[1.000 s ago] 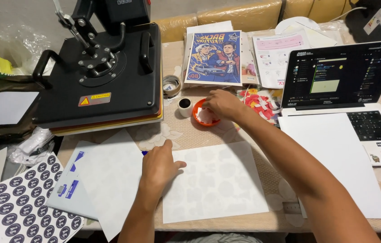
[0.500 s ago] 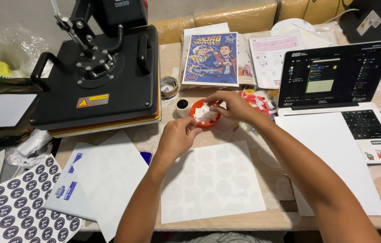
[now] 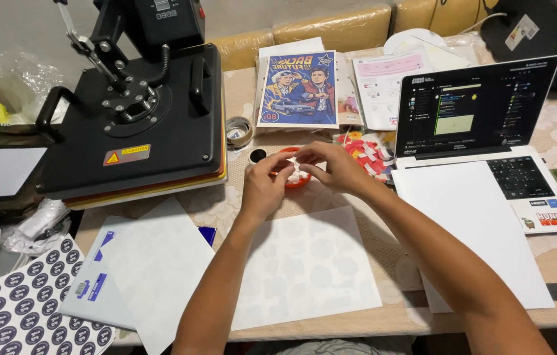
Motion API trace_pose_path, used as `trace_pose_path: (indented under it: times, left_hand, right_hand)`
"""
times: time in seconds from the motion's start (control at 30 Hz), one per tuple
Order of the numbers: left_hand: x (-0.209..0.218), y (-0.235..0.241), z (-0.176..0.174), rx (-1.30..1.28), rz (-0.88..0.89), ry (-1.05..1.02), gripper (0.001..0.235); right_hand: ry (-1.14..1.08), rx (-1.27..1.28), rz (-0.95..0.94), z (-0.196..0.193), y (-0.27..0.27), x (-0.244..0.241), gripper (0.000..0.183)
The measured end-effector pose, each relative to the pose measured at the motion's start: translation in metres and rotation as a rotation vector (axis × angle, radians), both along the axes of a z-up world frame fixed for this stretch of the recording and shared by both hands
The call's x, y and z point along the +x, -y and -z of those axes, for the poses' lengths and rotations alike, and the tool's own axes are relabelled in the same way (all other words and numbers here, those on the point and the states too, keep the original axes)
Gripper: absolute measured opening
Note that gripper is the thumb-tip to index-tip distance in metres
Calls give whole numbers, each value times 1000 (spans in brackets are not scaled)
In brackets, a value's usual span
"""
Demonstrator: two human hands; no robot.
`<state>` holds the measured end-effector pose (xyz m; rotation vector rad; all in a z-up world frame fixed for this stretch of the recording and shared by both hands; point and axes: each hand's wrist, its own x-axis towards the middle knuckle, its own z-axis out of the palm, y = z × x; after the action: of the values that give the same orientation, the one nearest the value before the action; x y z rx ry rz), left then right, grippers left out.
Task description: The person places small white stickers onto a white sheet of paper. They pick stickers from a small orange bowl and carefully position them on the paper, repeating the process several times.
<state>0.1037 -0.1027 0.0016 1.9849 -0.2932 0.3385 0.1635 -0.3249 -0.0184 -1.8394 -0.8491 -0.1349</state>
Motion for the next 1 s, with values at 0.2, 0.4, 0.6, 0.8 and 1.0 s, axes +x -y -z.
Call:
trace_pose_path:
  times: [0.2,0.4,0.6,0.8,1.0]
  left_hand:
    - [21,-17,26,342,57,288,15]
    - [34,-19,36,400,59,248,10]
    - [38,-17,40,377,2,126,9]
    - [35,-18,33,-48,-84,-279,13]
    - [12,-5,50,-562,35,-359,17]
  right_hand:
    - [-95,-14,-42,-11,-1,-5,35]
    - [-80,-70,-24,-12,-4,0,33]
    - [1,-101,17,2,-7,12,37]
    - [202,-45,218,24,-2,24,38]
    - [464,92,390,2,-11,-46,14]
